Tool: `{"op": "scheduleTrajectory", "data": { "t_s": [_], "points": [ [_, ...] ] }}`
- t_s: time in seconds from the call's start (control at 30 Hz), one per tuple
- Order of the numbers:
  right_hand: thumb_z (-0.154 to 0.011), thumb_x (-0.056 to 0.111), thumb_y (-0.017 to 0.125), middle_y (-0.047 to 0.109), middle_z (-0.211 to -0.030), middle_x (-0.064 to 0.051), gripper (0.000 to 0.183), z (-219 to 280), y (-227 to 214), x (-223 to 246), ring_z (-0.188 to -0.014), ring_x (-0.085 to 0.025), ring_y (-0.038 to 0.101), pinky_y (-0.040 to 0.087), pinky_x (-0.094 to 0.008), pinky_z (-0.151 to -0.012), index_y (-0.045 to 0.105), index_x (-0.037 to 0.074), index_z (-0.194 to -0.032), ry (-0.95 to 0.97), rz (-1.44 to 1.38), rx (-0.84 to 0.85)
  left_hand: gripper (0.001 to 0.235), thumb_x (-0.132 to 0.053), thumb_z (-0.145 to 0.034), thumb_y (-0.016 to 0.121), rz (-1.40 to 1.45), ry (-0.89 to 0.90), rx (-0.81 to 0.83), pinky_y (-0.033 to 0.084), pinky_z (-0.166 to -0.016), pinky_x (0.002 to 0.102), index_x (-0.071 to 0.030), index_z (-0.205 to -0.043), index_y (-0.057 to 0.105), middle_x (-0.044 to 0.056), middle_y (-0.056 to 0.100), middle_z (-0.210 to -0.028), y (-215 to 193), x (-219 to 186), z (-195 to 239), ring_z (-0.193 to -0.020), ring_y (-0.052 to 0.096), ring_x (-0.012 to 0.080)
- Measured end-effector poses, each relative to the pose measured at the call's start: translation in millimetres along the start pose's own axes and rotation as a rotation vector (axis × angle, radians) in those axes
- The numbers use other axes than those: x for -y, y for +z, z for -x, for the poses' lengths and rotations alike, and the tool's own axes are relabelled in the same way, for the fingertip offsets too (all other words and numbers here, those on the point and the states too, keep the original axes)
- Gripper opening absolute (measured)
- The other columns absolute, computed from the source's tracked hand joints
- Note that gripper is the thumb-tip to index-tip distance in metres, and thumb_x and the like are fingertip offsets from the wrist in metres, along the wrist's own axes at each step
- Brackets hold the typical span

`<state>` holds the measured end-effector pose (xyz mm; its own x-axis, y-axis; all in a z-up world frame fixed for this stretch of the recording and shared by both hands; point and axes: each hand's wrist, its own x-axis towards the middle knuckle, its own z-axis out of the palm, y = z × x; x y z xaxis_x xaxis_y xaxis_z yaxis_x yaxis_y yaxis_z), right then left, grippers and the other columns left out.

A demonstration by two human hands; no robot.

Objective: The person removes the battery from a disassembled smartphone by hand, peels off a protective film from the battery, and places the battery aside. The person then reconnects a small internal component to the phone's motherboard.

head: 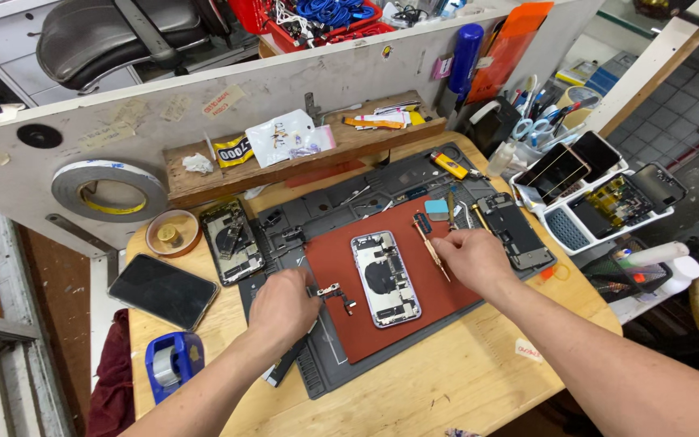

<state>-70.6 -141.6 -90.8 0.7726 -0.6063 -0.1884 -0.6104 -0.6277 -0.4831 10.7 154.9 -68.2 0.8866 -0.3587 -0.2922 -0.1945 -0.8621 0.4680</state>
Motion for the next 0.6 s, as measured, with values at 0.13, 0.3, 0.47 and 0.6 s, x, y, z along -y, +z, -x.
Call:
{"op": "scheduleTrajectory", "data": {
  "t_s": [0.13,0.3,0.47,0.6],
  "points": [
    [-0.084,0.020,0.073,0.080,-0.090,-0.008,0.025,-9.4,4.4,-13.2,-0.082,-0.023,0.076,0.058,-0.038,-0.077,0.075,0.009,-0.106,-0.168,-0.122,-0.049,0.023,-0.018,-0.083,0.072,0.004,-0.001,0.002,0.057,-0.088,0.047,-0.013,-0.105,0.078,0.017,0.076,-0.101,7.1,-2.3,-3.6,-0.099,0.072,0.0364],
    [-0.092,0.025,0.070,0.081,-0.090,-0.011,0.022,-6.9,4.1,-15.5,-0.083,-0.028,0.080,0.063,-0.040,-0.079,0.077,0.009,-0.106,0.065,-0.118,0.121,0.019,-0.018,-0.083,0.072,0.043,0.039,-0.032,0.058,-0.086,0.045,-0.012,-0.099,0.080,0.014,0.078,-0.097,9.7,2.3,-7.3,-0.094,0.075,0.0327],
    [-0.094,0.026,0.069,0.079,-0.100,-0.007,0.022,0.5,1.4,-9.6,-0.092,-0.027,0.074,0.057,-0.038,-0.085,0.079,0.013,-0.107,-0.058,-0.010,-0.007,0.017,-0.021,-0.086,0.072,0.011,0.096,-0.034,0.057,-0.081,0.043,-0.009,-0.096,0.079,0.014,0.078,-0.091,5.3,3.8,-6.2,-0.088,0.074,0.0316],
    [-0.090,0.023,0.069,0.079,-0.101,-0.006,0.022,2.5,0.8,-10.5,-0.092,-0.025,0.075,0.058,-0.037,-0.085,0.078,0.012,-0.107,-0.035,-0.049,-0.012,0.019,-0.023,-0.086,0.071,0.137,0.035,-0.030,0.058,-0.075,0.040,-0.009,-0.096,0.079,0.014,0.078,-0.084,-4.5,1.8,-10.1,-0.075,0.077,0.0291]
  ]
}}
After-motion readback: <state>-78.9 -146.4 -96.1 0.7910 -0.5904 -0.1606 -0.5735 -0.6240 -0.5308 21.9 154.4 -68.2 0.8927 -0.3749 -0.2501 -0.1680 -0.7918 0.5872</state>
